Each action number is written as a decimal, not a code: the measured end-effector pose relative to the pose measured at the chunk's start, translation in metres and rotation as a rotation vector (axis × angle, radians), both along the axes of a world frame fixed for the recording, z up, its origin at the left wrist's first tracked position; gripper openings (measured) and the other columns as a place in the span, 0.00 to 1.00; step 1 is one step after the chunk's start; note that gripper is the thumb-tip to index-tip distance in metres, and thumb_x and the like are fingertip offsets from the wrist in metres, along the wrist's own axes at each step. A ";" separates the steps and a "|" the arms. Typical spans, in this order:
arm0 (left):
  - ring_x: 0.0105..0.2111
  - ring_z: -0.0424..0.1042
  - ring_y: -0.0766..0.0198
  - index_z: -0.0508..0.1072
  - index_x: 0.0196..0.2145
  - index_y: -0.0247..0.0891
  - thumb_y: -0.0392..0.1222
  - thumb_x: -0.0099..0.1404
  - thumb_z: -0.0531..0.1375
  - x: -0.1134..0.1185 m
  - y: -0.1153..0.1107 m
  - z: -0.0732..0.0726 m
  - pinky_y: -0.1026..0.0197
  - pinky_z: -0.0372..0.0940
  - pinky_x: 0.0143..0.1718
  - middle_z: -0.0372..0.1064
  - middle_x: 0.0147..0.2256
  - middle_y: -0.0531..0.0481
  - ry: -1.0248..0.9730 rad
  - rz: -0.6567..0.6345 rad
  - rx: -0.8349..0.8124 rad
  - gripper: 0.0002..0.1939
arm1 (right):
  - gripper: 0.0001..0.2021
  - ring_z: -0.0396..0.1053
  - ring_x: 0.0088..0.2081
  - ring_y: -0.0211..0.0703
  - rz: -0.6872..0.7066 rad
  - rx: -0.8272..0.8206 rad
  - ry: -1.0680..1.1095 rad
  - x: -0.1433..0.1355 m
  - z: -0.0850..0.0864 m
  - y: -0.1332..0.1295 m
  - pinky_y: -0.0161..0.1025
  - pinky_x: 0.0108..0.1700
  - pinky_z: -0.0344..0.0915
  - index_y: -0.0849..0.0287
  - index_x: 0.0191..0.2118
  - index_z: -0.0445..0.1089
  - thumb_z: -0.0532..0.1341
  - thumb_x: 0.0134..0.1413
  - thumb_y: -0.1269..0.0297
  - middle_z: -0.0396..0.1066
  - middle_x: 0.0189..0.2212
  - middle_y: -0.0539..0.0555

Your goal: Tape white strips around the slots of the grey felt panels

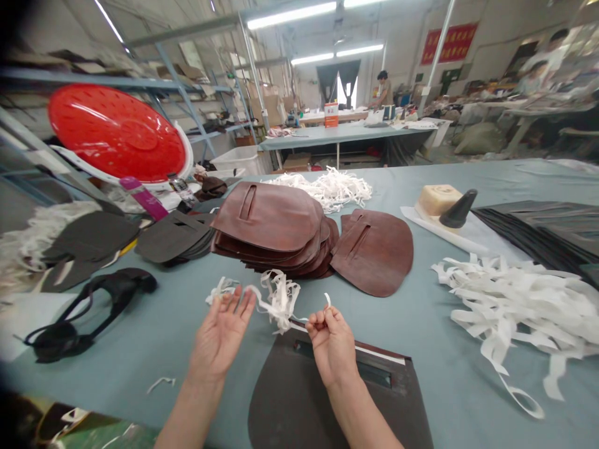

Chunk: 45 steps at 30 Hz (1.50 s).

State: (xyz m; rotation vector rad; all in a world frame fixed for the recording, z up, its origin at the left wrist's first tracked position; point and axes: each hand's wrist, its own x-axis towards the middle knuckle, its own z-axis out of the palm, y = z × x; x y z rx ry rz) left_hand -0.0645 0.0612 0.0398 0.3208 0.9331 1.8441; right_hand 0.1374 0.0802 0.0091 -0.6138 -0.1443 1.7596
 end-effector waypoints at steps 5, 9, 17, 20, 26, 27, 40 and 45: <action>0.58 0.58 0.54 0.59 0.53 0.44 0.40 0.45 0.71 0.044 -0.012 -0.032 0.48 0.55 0.59 0.57 0.56 0.44 0.912 -0.036 -0.086 0.39 | 0.07 0.64 0.31 0.33 0.007 0.080 0.054 -0.007 0.022 0.000 0.33 0.38 0.67 0.59 0.30 0.65 0.65 0.51 0.68 0.62 0.25 0.46; 0.53 0.62 0.56 0.55 0.56 0.39 0.40 0.53 0.65 0.075 -0.006 -0.053 0.51 0.59 0.55 0.58 0.53 0.41 1.186 0.139 -0.132 0.35 | 0.05 0.65 0.32 0.34 0.067 0.155 0.061 -0.012 0.042 -0.005 0.33 0.38 0.67 0.59 0.32 0.66 0.64 0.53 0.68 0.63 0.26 0.46; 0.40 0.68 0.59 0.67 0.38 0.39 0.29 0.59 0.51 0.027 0.012 -0.050 0.56 0.62 0.45 0.68 0.37 0.49 1.516 0.181 -0.067 0.11 | 0.08 0.61 0.27 0.32 -0.146 0.205 -0.060 0.038 0.048 0.024 0.31 0.31 0.64 0.59 0.31 0.66 0.67 0.47 0.69 0.59 0.22 0.44; 0.42 0.67 0.57 0.68 0.40 0.39 0.29 0.60 0.51 0.011 0.012 -0.038 0.55 0.61 0.46 0.68 0.39 0.46 1.789 0.193 0.061 0.12 | 0.08 0.62 0.28 0.32 -0.191 0.185 -0.093 0.046 0.039 0.032 0.32 0.31 0.63 0.58 0.31 0.66 0.67 0.46 0.69 0.60 0.23 0.44; 0.42 0.66 0.53 0.69 0.37 0.38 0.30 0.60 0.49 -0.047 0.013 -0.039 0.52 0.62 0.46 0.68 0.39 0.44 2.142 0.266 -0.137 0.12 | 0.08 0.60 0.26 0.31 -0.397 0.200 -0.106 0.075 0.034 0.042 0.32 0.31 0.62 0.58 0.30 0.65 0.65 0.45 0.74 0.59 0.21 0.42; 0.42 0.65 0.51 0.69 0.37 0.37 0.32 0.60 0.49 -0.064 0.012 -0.043 0.52 0.62 0.45 0.67 0.38 0.43 2.132 0.307 -0.250 0.11 | 0.08 0.59 0.25 0.30 -0.449 0.222 -0.125 0.087 0.036 0.045 0.31 0.31 0.62 0.58 0.29 0.64 0.65 0.45 0.74 0.57 0.21 0.42; 0.56 0.60 0.51 0.65 0.53 0.41 0.52 0.60 0.58 0.023 -0.022 0.011 0.48 0.56 0.56 0.60 0.55 0.40 1.678 -0.143 -0.006 0.24 | 0.08 0.54 0.22 0.32 0.288 0.480 -1.003 0.053 0.035 -0.025 0.31 0.27 0.51 0.58 0.34 0.66 0.56 0.59 0.59 0.58 0.19 0.43; 0.25 0.64 0.68 0.70 0.35 0.38 0.54 0.64 0.53 0.073 -0.030 -0.013 0.66 0.59 0.28 0.66 0.26 0.53 1.066 -0.852 -0.111 0.16 | 0.07 0.59 0.26 0.36 0.358 0.617 -1.336 0.052 0.029 -0.053 0.34 0.31 0.53 0.55 0.41 0.67 0.56 0.59 0.63 0.64 0.23 0.45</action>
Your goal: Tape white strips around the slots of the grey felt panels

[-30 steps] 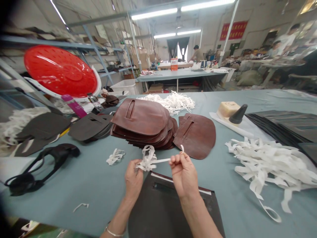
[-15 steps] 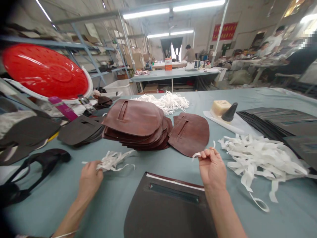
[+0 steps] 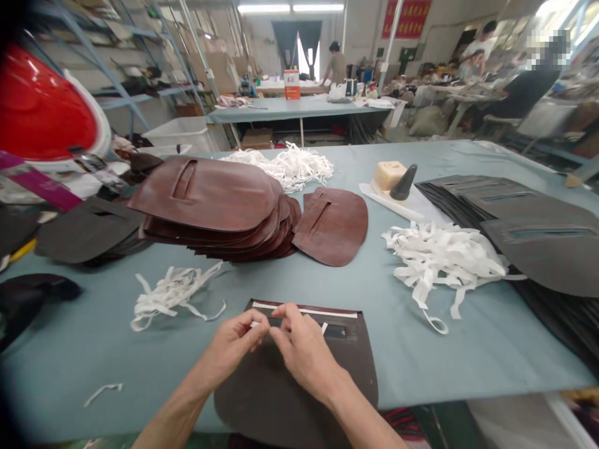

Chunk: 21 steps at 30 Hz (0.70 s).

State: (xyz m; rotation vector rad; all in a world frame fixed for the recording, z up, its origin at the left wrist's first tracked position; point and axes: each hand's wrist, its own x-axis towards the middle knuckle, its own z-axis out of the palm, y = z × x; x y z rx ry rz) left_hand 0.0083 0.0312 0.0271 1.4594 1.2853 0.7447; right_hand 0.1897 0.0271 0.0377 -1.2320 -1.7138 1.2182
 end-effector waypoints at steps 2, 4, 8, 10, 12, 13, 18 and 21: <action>0.22 0.59 0.70 0.68 0.29 0.38 0.55 0.63 0.53 -0.007 0.001 -0.014 0.67 0.54 0.25 0.60 0.22 0.57 -0.003 0.070 -0.079 0.17 | 0.06 0.61 0.28 0.39 -0.023 0.045 -0.189 0.026 -0.006 -0.009 0.35 0.33 0.53 0.54 0.37 0.69 0.57 0.59 0.61 0.66 0.24 0.47; 0.22 0.58 0.71 0.67 0.29 0.38 0.55 0.63 0.54 -0.018 0.001 -0.026 0.68 0.52 0.24 0.59 0.22 0.57 0.005 0.102 -0.136 0.17 | 0.10 0.63 0.30 0.40 -0.004 0.025 -0.283 0.056 -0.014 -0.019 0.36 0.34 0.55 0.54 0.32 0.70 0.54 0.61 0.60 0.69 0.26 0.49; 0.23 0.61 0.70 0.70 0.33 0.37 0.54 0.63 0.53 -0.023 -0.011 -0.042 0.67 0.54 0.24 0.66 0.26 0.53 0.046 0.062 -0.218 0.17 | 0.11 0.66 0.30 0.41 -0.031 -0.056 -0.275 0.095 -0.032 -0.032 0.36 0.34 0.58 0.54 0.34 0.70 0.51 0.62 0.61 0.69 0.27 0.50; 0.23 0.63 0.69 0.71 0.35 0.37 0.54 0.63 0.53 -0.018 -0.020 -0.047 0.67 0.55 0.24 0.69 0.28 0.51 0.057 0.071 -0.241 0.17 | 0.11 0.66 0.29 0.41 -0.093 -0.061 -0.302 0.100 -0.039 -0.031 0.36 0.33 0.59 0.55 0.35 0.70 0.52 0.60 0.61 0.69 0.26 0.50; 0.21 0.63 0.69 0.71 0.33 0.37 0.56 0.61 0.54 -0.013 -0.027 -0.050 0.67 0.55 0.22 0.69 0.25 0.52 0.084 0.143 -0.275 0.18 | 0.11 0.67 0.28 0.41 -0.161 -0.073 -0.349 0.100 -0.043 -0.026 0.36 0.33 0.59 0.56 0.33 0.70 0.53 0.59 0.59 0.70 0.25 0.50; 0.19 0.62 0.69 0.70 0.31 0.37 0.56 0.59 0.56 -0.012 -0.029 -0.051 0.67 0.54 0.20 0.67 0.23 0.53 0.103 0.195 -0.291 0.18 | 0.11 0.67 0.27 0.41 -0.185 -0.085 -0.374 0.099 -0.044 -0.023 0.35 0.32 0.59 0.56 0.32 0.70 0.53 0.58 0.58 0.70 0.24 0.49; 0.17 0.61 0.71 0.70 0.30 0.36 0.56 0.57 0.57 -0.014 -0.027 -0.048 0.68 0.54 0.20 0.67 0.20 0.54 0.103 0.285 -0.305 0.18 | 0.14 0.66 0.23 0.40 -0.246 -0.113 -0.476 0.104 -0.042 -0.018 0.35 0.28 0.58 0.56 0.29 0.69 0.54 0.56 0.53 0.69 0.21 0.49; 0.19 0.65 0.69 0.72 0.31 0.36 0.54 0.57 0.56 -0.016 -0.022 -0.046 0.67 0.56 0.21 0.71 0.25 0.51 0.120 0.283 -0.280 0.17 | 0.14 0.67 0.25 0.41 -0.238 -0.100 -0.477 0.110 -0.043 -0.023 0.35 0.29 0.59 0.55 0.32 0.70 0.53 0.57 0.52 0.71 0.23 0.49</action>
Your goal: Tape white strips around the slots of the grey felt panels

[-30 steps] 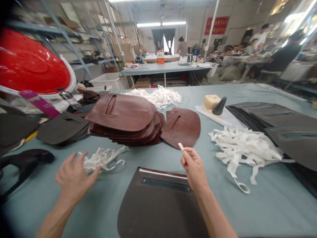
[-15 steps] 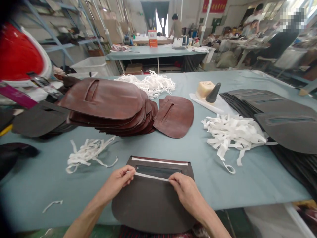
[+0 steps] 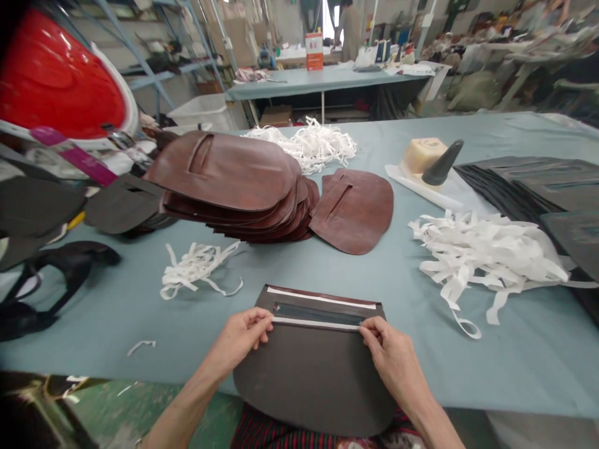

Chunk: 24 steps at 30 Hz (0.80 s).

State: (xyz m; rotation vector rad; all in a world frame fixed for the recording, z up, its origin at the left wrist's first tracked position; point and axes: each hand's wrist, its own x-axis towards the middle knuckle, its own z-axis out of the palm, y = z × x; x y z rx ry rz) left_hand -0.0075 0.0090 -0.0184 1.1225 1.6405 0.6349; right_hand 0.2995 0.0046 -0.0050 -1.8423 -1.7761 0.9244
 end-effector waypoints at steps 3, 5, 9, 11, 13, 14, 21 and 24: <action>0.20 0.68 0.67 0.72 0.28 0.36 0.53 0.55 0.58 0.000 0.004 0.000 0.66 0.58 0.23 0.70 0.23 0.52 0.113 0.051 0.046 0.15 | 0.14 0.69 0.27 0.42 -0.016 -0.022 0.012 0.004 -0.003 -0.005 0.35 0.30 0.61 0.54 0.33 0.71 0.54 0.55 0.51 0.73 0.25 0.50; 0.21 0.69 0.65 0.71 0.27 0.37 0.53 0.54 0.58 0.000 0.006 0.000 0.65 0.59 0.24 0.69 0.20 0.53 0.170 0.063 0.059 0.15 | 0.15 0.69 0.25 0.42 -0.065 -0.047 -0.010 0.004 -0.005 -0.006 0.36 0.29 0.60 0.54 0.31 0.70 0.55 0.54 0.49 0.72 0.23 0.51; 0.21 0.70 0.64 0.72 0.27 0.37 0.51 0.55 0.57 -0.001 0.008 0.000 0.65 0.59 0.25 0.69 0.20 0.53 0.187 0.040 0.041 0.13 | 0.16 0.68 0.25 0.42 -0.100 -0.062 -0.024 0.003 -0.008 -0.007 0.35 0.29 0.59 0.55 0.30 0.69 0.54 0.54 0.48 0.71 0.23 0.50; 0.21 0.70 0.65 0.72 0.26 0.37 0.50 0.55 0.56 -0.002 0.009 0.000 0.66 0.59 0.25 0.69 0.20 0.53 0.195 0.034 0.038 0.13 | 0.16 0.67 0.24 0.41 -0.106 -0.080 -0.013 0.002 -0.009 -0.007 0.34 0.28 0.59 0.55 0.30 0.69 0.53 0.55 0.49 0.71 0.22 0.49; 0.20 0.69 0.65 0.71 0.26 0.38 0.50 0.56 0.56 -0.002 0.010 0.000 0.66 0.59 0.24 0.69 0.20 0.53 0.211 0.029 0.039 0.13 | 0.16 0.66 0.24 0.40 -0.117 -0.096 0.007 0.002 -0.008 -0.007 0.34 0.28 0.58 0.55 0.30 0.69 0.52 0.55 0.49 0.70 0.22 0.49; 0.19 0.69 0.65 0.71 0.26 0.38 0.50 0.56 0.56 -0.002 0.010 -0.001 0.66 0.58 0.23 0.68 0.19 0.54 0.220 0.025 0.040 0.13 | 0.16 0.66 0.24 0.40 -0.123 -0.099 0.014 0.002 -0.008 -0.007 0.33 0.27 0.58 0.55 0.30 0.69 0.53 0.55 0.49 0.70 0.22 0.49; 0.18 0.68 0.66 0.72 0.26 0.38 0.49 0.55 0.56 -0.002 0.013 -0.004 0.66 0.56 0.22 0.67 0.18 0.54 0.258 0.015 0.041 0.12 | 0.14 0.64 0.23 0.40 -0.151 -0.071 0.004 0.000 -0.008 -0.007 0.33 0.26 0.58 0.55 0.28 0.69 0.53 0.54 0.53 0.69 0.21 0.48; 0.18 0.68 0.66 0.72 0.26 0.38 0.49 0.55 0.56 -0.002 0.014 -0.003 0.66 0.56 0.22 0.68 0.18 0.54 0.270 0.014 0.038 0.11 | 0.14 0.63 0.22 0.39 -0.156 -0.075 -0.002 0.001 -0.008 -0.007 0.34 0.26 0.57 0.55 0.28 0.68 0.53 0.53 0.52 0.69 0.21 0.48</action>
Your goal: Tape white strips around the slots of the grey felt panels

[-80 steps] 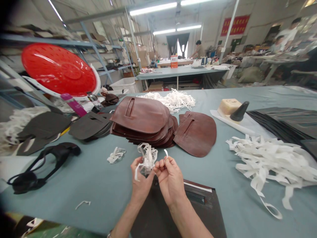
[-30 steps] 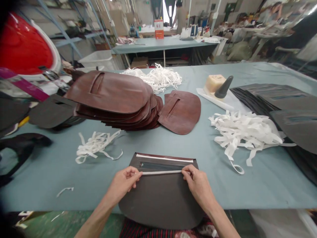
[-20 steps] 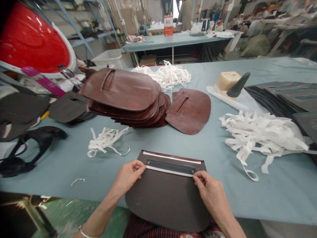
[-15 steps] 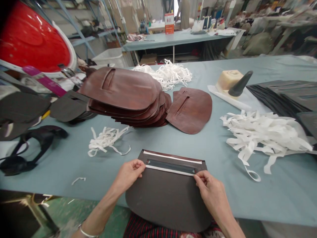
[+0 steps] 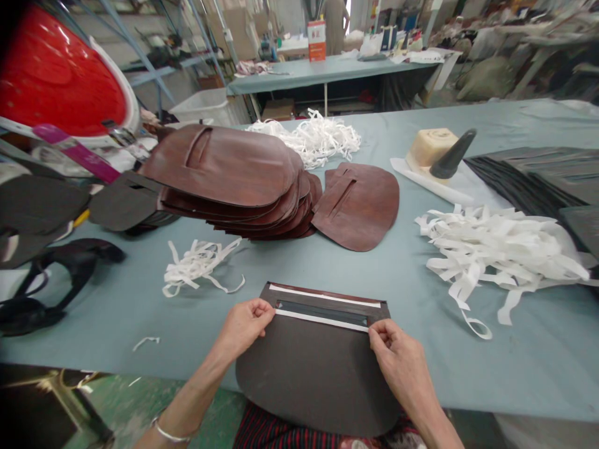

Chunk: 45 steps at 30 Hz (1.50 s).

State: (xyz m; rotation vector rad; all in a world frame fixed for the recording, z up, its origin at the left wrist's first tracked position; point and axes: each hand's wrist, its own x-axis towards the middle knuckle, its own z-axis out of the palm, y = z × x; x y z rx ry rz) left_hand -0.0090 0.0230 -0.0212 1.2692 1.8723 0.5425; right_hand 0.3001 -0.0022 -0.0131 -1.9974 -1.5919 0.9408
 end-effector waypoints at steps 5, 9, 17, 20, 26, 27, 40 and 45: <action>0.18 0.69 0.65 0.71 0.25 0.38 0.48 0.55 0.56 0.002 0.000 0.004 0.66 0.57 0.23 0.67 0.17 0.54 0.033 -0.002 -0.014 0.11 | 0.13 0.63 0.23 0.39 -0.015 -0.020 0.027 -0.001 0.000 0.000 0.34 0.27 0.56 0.55 0.28 0.67 0.54 0.52 0.52 0.67 0.20 0.47; 0.18 0.69 0.65 0.71 0.25 0.38 0.48 0.55 0.56 0.005 0.001 0.009 0.66 0.57 0.23 0.67 0.17 0.55 0.071 0.005 -0.031 0.11 | 0.12 0.63 0.23 0.38 -0.011 -0.019 0.027 -0.001 -0.001 0.000 0.34 0.28 0.56 0.55 0.28 0.67 0.54 0.52 0.53 0.66 0.20 0.46; 0.22 0.67 0.65 0.68 0.27 0.40 0.46 0.57 0.56 0.015 -0.005 0.009 0.64 0.57 0.26 0.68 0.21 0.55 0.293 -0.011 0.098 0.07 | 0.09 0.62 0.22 0.38 -0.043 0.026 0.032 -0.003 -0.001 -0.001 0.34 0.27 0.55 0.56 0.26 0.66 0.55 0.51 0.59 0.66 0.18 0.47; 0.28 0.68 0.63 0.67 0.33 0.41 0.44 0.61 0.54 0.022 -0.015 -0.001 0.62 0.60 0.31 0.69 0.28 0.52 0.434 -0.085 0.366 0.06 | 0.08 0.62 0.22 0.37 -0.055 0.054 0.039 -0.005 0.002 -0.001 0.33 0.27 0.55 0.57 0.25 0.65 0.54 0.51 0.62 0.65 0.18 0.46; 0.40 0.68 0.58 0.68 0.44 0.37 0.38 0.67 0.49 0.025 -0.040 -0.014 0.56 0.63 0.45 0.69 0.40 0.45 0.628 -0.326 0.732 0.11 | 0.07 0.61 0.22 0.36 -0.105 0.075 0.045 -0.005 0.001 -0.001 0.32 0.26 0.53 0.57 0.24 0.65 0.54 0.50 0.65 0.64 0.18 0.46; 0.42 0.67 0.57 0.67 0.48 0.37 0.38 0.67 0.49 0.023 -0.043 -0.015 0.56 0.63 0.46 0.68 0.42 0.44 0.646 -0.381 0.730 0.14 | 0.07 0.61 0.22 0.36 -0.110 0.071 0.053 -0.004 0.001 -0.001 0.32 0.26 0.53 0.57 0.24 0.65 0.54 0.49 0.65 0.63 0.17 0.46; 0.46 0.61 0.45 0.59 0.60 0.51 0.48 0.64 0.55 0.045 -0.052 0.001 0.45 0.64 0.41 0.60 0.49 0.36 0.974 -0.609 0.519 0.26 | 0.05 0.61 0.21 0.35 -0.110 0.093 -0.158 -0.013 0.001 0.001 0.33 0.27 0.50 0.57 0.23 0.62 0.55 0.47 0.69 0.64 0.17 0.46; 0.50 0.60 0.45 0.68 0.54 0.36 0.49 0.65 0.55 0.058 -0.047 -0.002 0.46 0.63 0.47 0.62 0.49 0.36 0.894 -0.657 0.577 0.23 | 0.05 0.61 0.21 0.35 -0.109 0.107 -0.214 -0.014 -0.002 0.001 0.33 0.27 0.49 0.57 0.23 0.63 0.55 0.46 0.70 0.65 0.18 0.46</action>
